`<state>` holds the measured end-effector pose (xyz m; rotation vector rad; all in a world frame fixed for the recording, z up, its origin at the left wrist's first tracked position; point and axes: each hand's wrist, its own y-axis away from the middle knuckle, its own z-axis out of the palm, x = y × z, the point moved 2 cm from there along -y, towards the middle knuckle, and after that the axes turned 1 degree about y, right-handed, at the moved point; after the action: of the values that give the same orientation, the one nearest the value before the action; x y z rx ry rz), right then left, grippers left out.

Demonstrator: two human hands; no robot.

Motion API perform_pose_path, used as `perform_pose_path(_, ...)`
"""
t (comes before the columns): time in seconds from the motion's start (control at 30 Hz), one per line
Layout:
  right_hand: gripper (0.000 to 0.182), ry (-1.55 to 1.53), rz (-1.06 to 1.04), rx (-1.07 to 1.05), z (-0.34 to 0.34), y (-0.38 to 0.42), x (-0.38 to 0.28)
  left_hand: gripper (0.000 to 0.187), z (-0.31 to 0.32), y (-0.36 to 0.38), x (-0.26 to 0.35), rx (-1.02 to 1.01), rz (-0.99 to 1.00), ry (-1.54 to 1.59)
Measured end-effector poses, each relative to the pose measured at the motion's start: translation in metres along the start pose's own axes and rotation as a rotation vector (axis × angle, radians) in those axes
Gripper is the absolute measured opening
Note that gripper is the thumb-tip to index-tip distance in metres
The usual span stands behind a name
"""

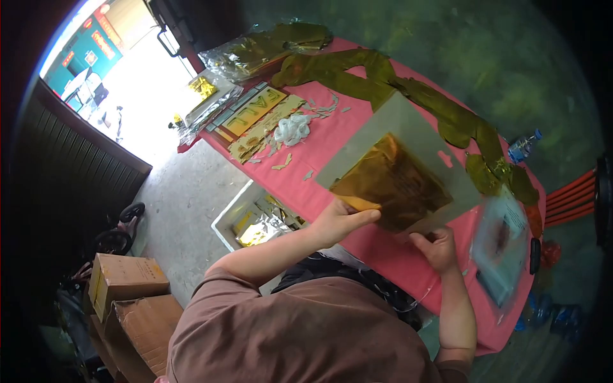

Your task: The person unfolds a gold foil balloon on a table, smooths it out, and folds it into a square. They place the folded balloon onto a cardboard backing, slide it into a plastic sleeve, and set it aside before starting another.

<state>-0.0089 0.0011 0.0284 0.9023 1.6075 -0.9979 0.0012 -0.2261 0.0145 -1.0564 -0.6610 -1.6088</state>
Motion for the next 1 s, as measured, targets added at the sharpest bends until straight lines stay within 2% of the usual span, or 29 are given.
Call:
perform_pose_path(0.07, 0.010, -0.051, 0.020, -0.113, 0.002, 0.000, 0.000, 0.022, -0.007, 0.005, 0.010, -0.002, 0.004, -0.024)
perform_pose_path(0.1, 0.010, -0.049, 0.015, -0.106, -0.001, -0.001, -0.002, 0.022, -0.017, 0.009, 0.012, 0.009, -0.008, -0.046)
perform_pose_path(0.17, 0.006, 0.025, 0.269, -0.134, -0.006, 0.002, 0.000, 0.025, -0.023, 0.020, 0.035, 0.062, -0.059, -0.118)
perform_pose_path(0.23, 0.007, 0.003, 0.245, -0.084, -0.007, 0.001, 0.004, 0.029, -0.056, 0.034, 0.040, 0.090, -0.154, -0.233)
perform_pose_path(0.37, 0.009, 0.041, 0.179, -0.031, -0.010, -0.003, 0.000, 0.034, -0.090, 0.065, 0.066, 0.210, -0.120, 0.040)
perform_pose_path(0.43, 0.009, 0.036, 0.166, -0.043, -0.011, -0.003, 0.001, 0.041, -0.159, 0.098, 0.052, 0.192, -0.232, 0.102)
perform_pose_path(0.5, 0.008, 0.030, 0.166, -0.073, -0.009, -0.003, 0.003, 0.038, -0.168, 0.119, 0.059, 0.202, -0.242, 0.125)
perform_pose_path(0.53, 0.009, 0.060, 0.175, -0.052, -0.009, -0.004, 0.003, 0.030, -0.186, 0.135, 0.051, 0.261, -0.306, 0.105)
perform_pose_path(0.6, 0.010, 0.085, 0.221, -0.071, -0.006, -0.001, 0.005, 0.026, -0.280, 0.194, 0.006, 0.164, -0.401, 0.165)
perform_pose_path(0.7, 0.010, 0.136, 0.203, -0.022, -0.008, -0.003, 0.003, 0.026, -0.270, 0.242, -0.007, 0.655, -0.481, 0.170)
perform_pose_path(0.77, 0.010, 0.135, 0.208, -0.037, -0.009, -0.004, 0.005, 0.022, -0.315, 0.290, -0.061, 0.966, -0.559, 0.164)
perform_pose_path(0.83, 0.010, 0.138, 0.211, -0.040, -0.009, -0.003, 0.008, 0.022, -0.332, 0.313, -0.101, 1.230, -0.836, -0.023)
perform_pose_path(0.9, 0.010, 0.114, 0.223, -0.015, -0.009, -0.004, 0.009, 0.023, -0.323, 0.314, -0.128, 1.233, -0.869, 0.043)
perform_pose_path(1.0, 0.010, 0.113, 0.223, -0.002, -0.012, -0.005, 0.013, 0.024, -0.318, 0.306, -0.147, 1.100, -0.865, 0.101)
